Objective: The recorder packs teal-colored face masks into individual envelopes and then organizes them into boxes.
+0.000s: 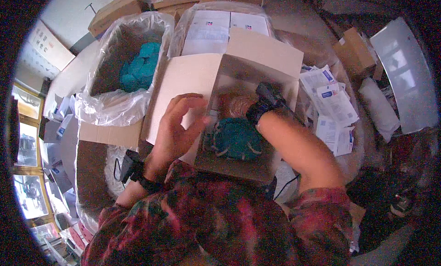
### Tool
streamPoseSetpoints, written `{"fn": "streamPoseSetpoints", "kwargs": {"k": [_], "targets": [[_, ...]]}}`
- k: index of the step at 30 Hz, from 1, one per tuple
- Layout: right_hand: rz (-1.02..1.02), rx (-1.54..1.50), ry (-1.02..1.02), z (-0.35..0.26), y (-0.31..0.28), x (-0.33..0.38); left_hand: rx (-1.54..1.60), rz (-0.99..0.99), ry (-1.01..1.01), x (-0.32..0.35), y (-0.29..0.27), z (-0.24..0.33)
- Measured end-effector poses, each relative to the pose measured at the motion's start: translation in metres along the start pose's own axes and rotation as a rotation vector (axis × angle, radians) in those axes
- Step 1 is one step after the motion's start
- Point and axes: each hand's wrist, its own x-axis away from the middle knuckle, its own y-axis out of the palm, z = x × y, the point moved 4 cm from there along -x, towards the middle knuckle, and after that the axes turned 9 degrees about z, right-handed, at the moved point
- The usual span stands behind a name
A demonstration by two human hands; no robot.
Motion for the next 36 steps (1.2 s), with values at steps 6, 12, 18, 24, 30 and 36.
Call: {"fn": "streamPoseSetpoints", "kwargs": {"k": [6,12,18,24,30,36], "targets": [[-0.039,-0.110,0.024,-0.013,0.003,0.012,-0.004,0.021,0.062,0.002,0.006,-0.007],[0.033,-0.232,-0.019,-0.015,-0.007,0.027,0.002,-0.045,-0.035,0.003,0.012,-0.009],[0.196,-0.127,0.117,0.002,-0.065,0.028,-0.060,-0.037,0.050,0.001,0.016,-0.008],[0.353,0.076,0.086,0.003,-0.080,0.029,-0.035,-0.029,0.007,0.002,0.019,-0.008],[0.485,0.073,0.209,-0.001,-0.089,0.041,-0.041,-0.055,-0.011,0.002,0.019,-0.011],[0.583,0.235,0.147,-0.005,-0.095,0.051,-0.015,-0.062,0.000,0.000,0.023,-0.010]]}}
